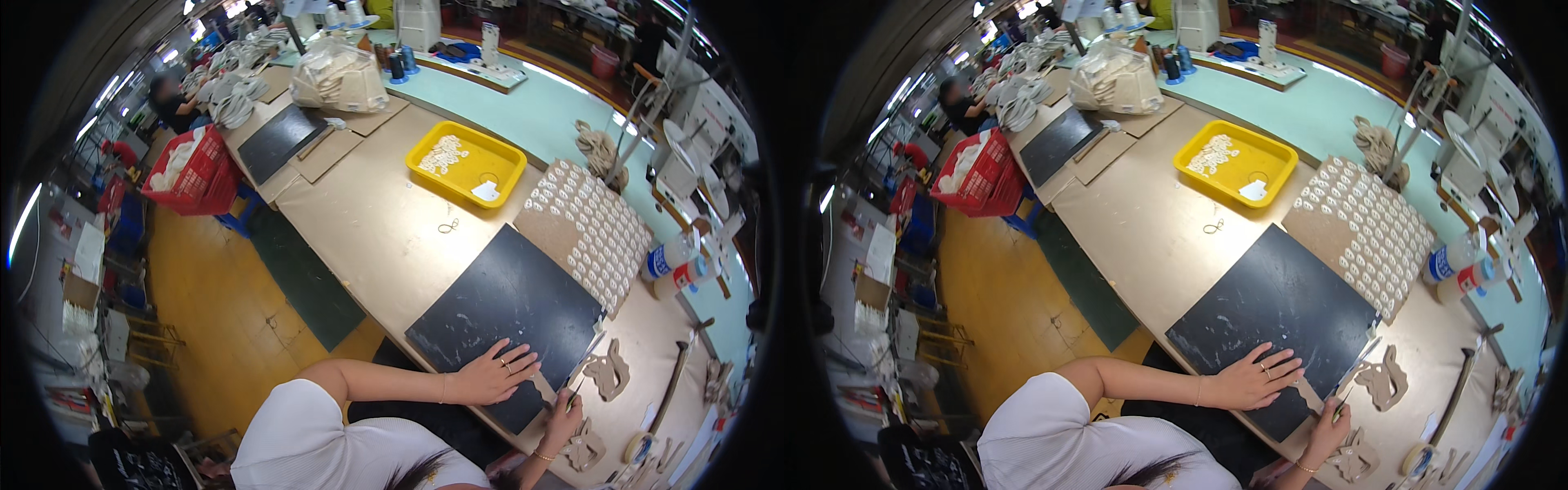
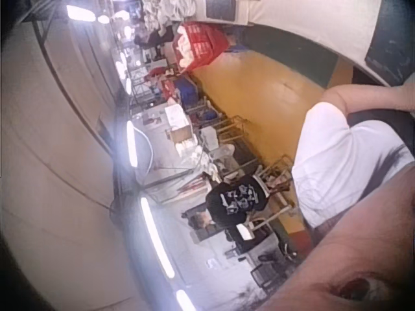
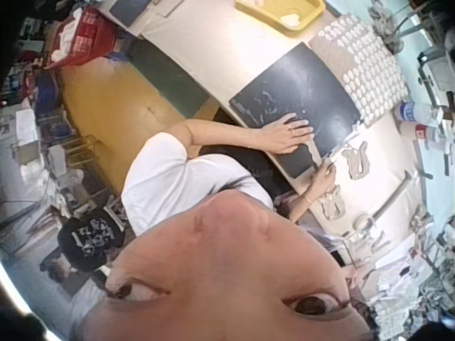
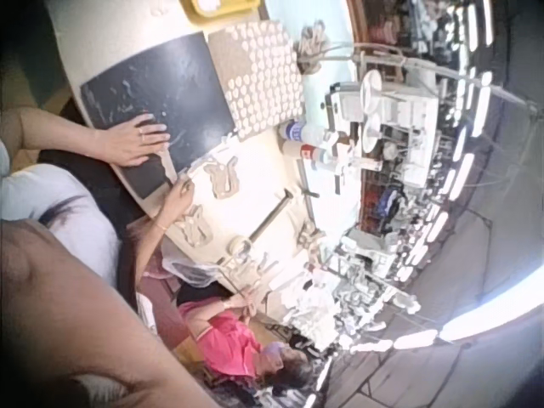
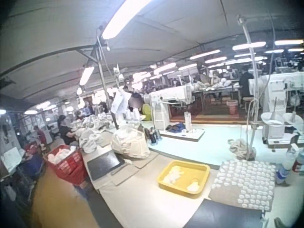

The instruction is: The person repeatedly picks small white fabric pieces from a board, trims their edges with a small blade on a black mat, and places the trimmed pieces into a yellow tray. The process is repeated continuously throughout the clip.

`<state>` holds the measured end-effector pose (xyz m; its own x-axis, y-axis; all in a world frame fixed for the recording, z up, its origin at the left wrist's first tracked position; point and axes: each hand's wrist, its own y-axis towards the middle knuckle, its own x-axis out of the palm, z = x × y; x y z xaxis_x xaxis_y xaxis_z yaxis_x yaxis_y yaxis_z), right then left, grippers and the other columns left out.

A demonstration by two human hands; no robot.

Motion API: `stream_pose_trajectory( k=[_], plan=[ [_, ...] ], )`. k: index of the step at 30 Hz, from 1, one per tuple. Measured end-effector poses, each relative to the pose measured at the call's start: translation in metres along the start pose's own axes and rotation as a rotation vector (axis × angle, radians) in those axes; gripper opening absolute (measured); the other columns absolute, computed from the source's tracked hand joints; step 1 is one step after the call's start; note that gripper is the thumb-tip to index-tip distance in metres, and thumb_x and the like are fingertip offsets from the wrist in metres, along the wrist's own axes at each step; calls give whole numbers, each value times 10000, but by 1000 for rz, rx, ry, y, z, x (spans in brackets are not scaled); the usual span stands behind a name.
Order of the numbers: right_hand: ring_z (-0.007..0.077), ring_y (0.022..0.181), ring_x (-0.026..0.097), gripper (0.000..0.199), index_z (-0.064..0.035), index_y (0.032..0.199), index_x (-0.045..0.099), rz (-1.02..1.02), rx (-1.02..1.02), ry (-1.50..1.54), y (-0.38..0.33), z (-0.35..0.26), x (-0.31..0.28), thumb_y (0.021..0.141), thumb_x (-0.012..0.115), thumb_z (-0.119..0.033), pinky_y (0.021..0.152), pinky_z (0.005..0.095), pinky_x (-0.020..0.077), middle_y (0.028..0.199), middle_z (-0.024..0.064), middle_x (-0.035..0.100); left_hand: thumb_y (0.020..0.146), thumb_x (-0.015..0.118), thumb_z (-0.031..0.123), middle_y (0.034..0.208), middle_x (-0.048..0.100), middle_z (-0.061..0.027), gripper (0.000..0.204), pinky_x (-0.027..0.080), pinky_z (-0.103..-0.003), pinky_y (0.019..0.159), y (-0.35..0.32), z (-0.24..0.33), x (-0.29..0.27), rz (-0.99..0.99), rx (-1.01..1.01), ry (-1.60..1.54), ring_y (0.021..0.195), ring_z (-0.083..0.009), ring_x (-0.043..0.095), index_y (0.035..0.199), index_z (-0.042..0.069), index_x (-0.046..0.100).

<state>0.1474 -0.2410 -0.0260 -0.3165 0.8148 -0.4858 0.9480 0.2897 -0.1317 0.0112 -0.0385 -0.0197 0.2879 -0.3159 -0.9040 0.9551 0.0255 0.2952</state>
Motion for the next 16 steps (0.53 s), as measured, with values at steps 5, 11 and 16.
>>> stream_pose_trajectory(
  k=[5, 11, 16],
  plan=[
    [99, 713, 491, 239, 3, 912, 605, -36, -28, 23, 3, 3, -8, 1004, 644, -215, 643, 269, 419, 774, 16, 578, 919, 643, 273, 1573, 416, -132, 630, 258, -556, 1199, 6, 4, 7, 14, 123, -25, 1489, -277, 337, 1471, 20, 475],
    [69, 679, 472, 271, -28, 887, 604, -44, -25, 61, 3, -1, -6, 1006, 661, -265, 605, 243, 392, 751, -24, 565, 889, 635, 205, 1525, 464, -179, 616, 263, -496, 1227, 5, 6, 24, 51, 165, -57, 1465, -299, 381, 1446, -14, 488],
    [73, 691, 486, 267, -28, 913, 614, -89, 23, 90, 6, 1, -10, 1001, 676, -273, 612, 235, 400, 780, -17, 584, 857, 656, 202, 1528, 461, -193, 650, 268, -494, 1228, 6, 9, 28, 29, 167, -78, 1455, -337, 391, 1450, -2, 483]
  ],
)
